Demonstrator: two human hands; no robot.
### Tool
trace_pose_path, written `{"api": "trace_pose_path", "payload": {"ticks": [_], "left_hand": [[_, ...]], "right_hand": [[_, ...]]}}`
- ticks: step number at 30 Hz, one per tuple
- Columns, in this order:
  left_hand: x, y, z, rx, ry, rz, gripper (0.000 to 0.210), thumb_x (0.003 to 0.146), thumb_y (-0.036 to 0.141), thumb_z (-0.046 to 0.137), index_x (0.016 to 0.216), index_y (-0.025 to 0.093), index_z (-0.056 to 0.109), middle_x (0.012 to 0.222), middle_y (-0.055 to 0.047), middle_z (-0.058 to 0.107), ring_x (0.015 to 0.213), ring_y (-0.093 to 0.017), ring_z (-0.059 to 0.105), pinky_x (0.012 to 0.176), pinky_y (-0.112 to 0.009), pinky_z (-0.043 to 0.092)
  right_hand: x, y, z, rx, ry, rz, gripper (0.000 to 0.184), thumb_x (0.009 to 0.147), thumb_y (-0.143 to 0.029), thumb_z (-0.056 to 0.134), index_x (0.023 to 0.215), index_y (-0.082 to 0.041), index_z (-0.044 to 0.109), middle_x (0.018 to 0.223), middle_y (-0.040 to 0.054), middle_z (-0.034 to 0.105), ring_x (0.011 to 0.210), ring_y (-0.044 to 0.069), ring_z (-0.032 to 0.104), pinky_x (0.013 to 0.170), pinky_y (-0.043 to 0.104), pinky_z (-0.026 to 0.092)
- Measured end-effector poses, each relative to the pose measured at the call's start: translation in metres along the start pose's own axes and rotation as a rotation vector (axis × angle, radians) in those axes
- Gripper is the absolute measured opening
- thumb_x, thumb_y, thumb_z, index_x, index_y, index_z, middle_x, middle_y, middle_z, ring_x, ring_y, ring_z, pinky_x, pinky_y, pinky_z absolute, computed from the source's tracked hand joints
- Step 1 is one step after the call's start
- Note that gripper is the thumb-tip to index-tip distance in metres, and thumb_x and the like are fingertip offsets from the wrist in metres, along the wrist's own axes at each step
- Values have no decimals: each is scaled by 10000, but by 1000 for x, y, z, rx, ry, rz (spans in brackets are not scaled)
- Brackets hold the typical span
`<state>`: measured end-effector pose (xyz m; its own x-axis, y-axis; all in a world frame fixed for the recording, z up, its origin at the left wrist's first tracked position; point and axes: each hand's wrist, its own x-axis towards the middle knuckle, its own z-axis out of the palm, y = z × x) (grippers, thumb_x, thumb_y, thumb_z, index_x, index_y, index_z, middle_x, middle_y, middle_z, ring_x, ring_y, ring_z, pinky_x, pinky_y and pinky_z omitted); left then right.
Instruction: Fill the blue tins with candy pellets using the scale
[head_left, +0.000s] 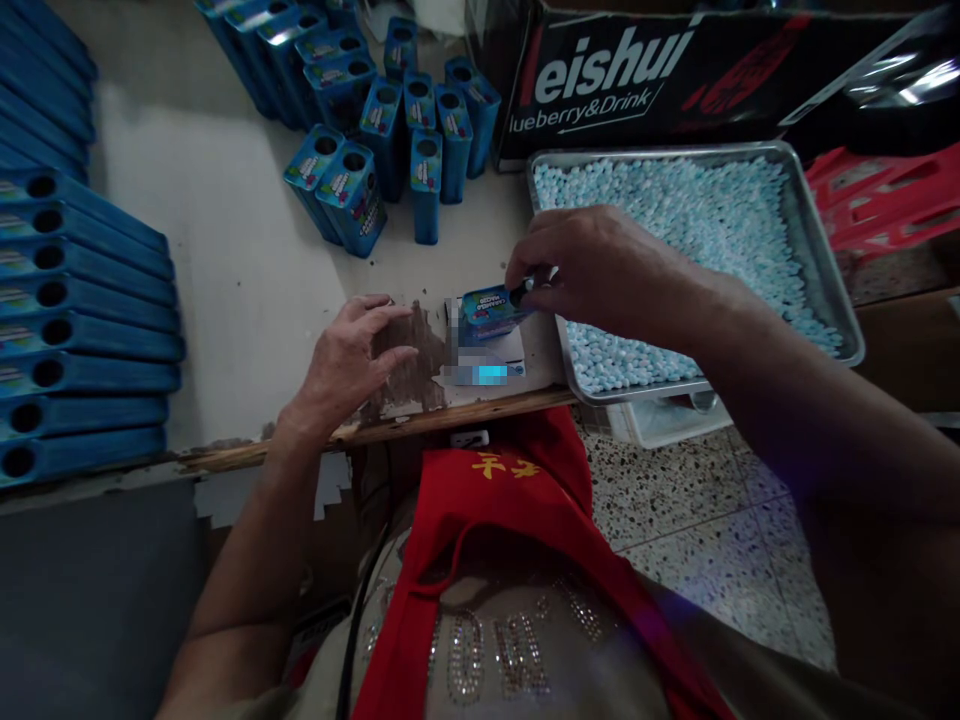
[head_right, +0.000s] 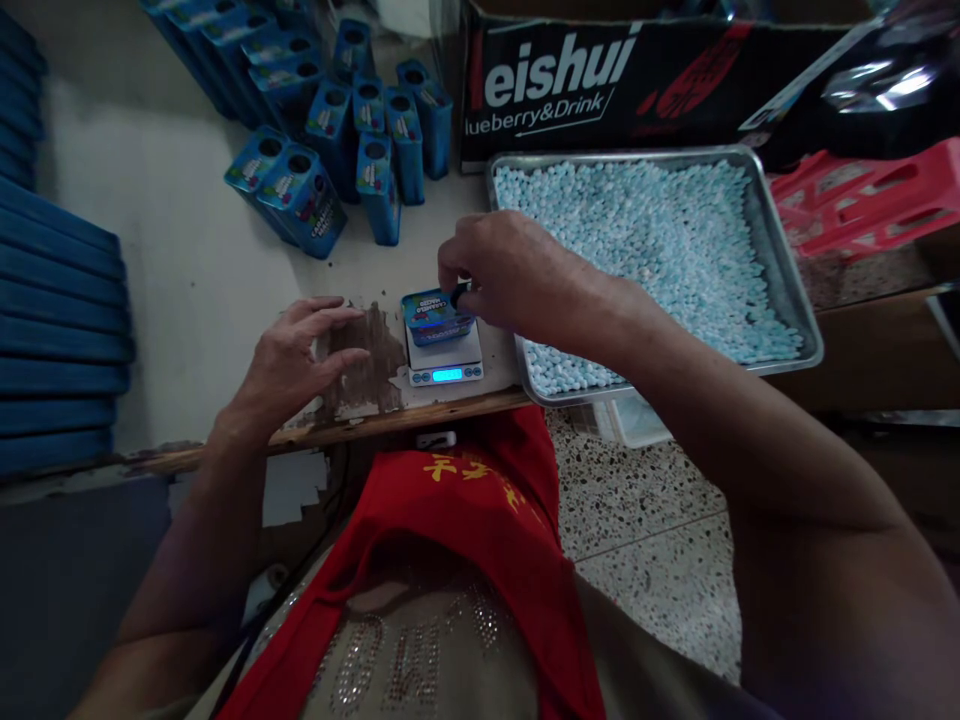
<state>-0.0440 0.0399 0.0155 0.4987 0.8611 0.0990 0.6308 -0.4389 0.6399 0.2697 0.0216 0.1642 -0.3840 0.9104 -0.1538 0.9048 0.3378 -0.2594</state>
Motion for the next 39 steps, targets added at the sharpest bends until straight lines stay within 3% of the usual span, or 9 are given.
{"api": "trace_pose_path", "payload": {"ticks": [3, 8, 14, 19, 24, 28, 31, 34, 39], "left_hand": [[0, -1, 0, -3, 2, 10, 421, 979, 297, 882, 1395, 278, 818, 1547, -126, 705, 1437, -353, 712, 1295, -534, 608], [0, 1, 0, -9, -12, 3, 387, 983, 330, 876, 1362, 270, 821, 1511, -113, 742, 1405, -339, 733, 1256, -511, 628], [-3, 5, -1, -42, -9, 2, 331, 988, 349, 855, 1308, 267, 836, 1411, -91, 807, 1304, -322, 782, 1183, -473, 663], [1, 26, -3, -60, 152, -9, 177, 1067, 378, 777, 1207, 293, 846, 1277, -52, 848, 1229, -287, 803, 1168, -471, 665], [22, 65, -5, -47, 277, 37, 212, 1136, 473, 735, 1158, 289, 838, 1199, -52, 843, 1163, -277, 785, 1112, -470, 669], [40, 83, -4, -31, 205, 116, 211, 1145, 446, 735, 1128, 263, 839, 1174, -66, 819, 1177, -292, 769, 1149, -486, 636], [48, 88, -4, -7, 149, 107, 159, 1109, 394, 791, 1089, 249, 850, 1146, -66, 805, 1173, -306, 767, 1143, -493, 637], [56, 92, -4, -3, 141, 132, 142, 1099, 359, 798, 1056, 242, 865, 1121, -77, 791, 1162, -324, 773, 1116, -529, 638], [81, 108, 8, 30, 49, 137, 38, 1015, 311, 871, 979, 299, 864, 1155, -63, 791, 1180, -342, 758, 1135, -538, 631]], "right_hand": [[0, -2, 0, 23, 17, 25, 277, 880, -35, 752, 1004, -253, 871, 1126, 105, 813, 1014, 322, 761, 931, 461, 600], [-3, -1, -1, 203, 134, 72, 88, 995, -315, 798, 1021, -334, 879, 1109, 95, 834, 1070, 372, 757, 897, 515, 634], [-17, 19, 4, 296, 237, 166, 99, 1006, -359, 796, 946, -315, 861, 1072, 101, 847, 1044, 382, 771, 892, 532, 616], [-28, 33, 24, 334, 237, 178, 109, 1025, -379, 791, 998, -309, 870, 1058, 97, 852, 980, 352, 768, 838, 487, 600], [-28, 26, 37, 302, 274, 169, 146, 1067, -372, 744, 1079, -311, 876, 1077, 99, 832, 1013, 333, 764, 854, 459, 603], [-32, 16, 40, 284, 268, 133, 177, 1078, -321, 705, 1106, -314, 879, 1166, 100, 805, 997, 299, 754, 865, 436, 612], [-37, 16, 36, 331, 375, 84, 182, 1064, -265, 691, 1046, -271, 872, 1156, 103, 789, 900, 246, 728, 867, 419, 609], [-44, 30, 31, 377, 485, 146, 126, 1032, -277, 743, 975, -265, 855, 1079, 100, 790, 870, 250, 719, 866, 433, 612], [-67, 69, 44, 353, 409, 278, 123, 1032, -323, 739, 974, -298, 844, 1030, 87, 806, 910, 303, 732, 854, 478, 593]]}}
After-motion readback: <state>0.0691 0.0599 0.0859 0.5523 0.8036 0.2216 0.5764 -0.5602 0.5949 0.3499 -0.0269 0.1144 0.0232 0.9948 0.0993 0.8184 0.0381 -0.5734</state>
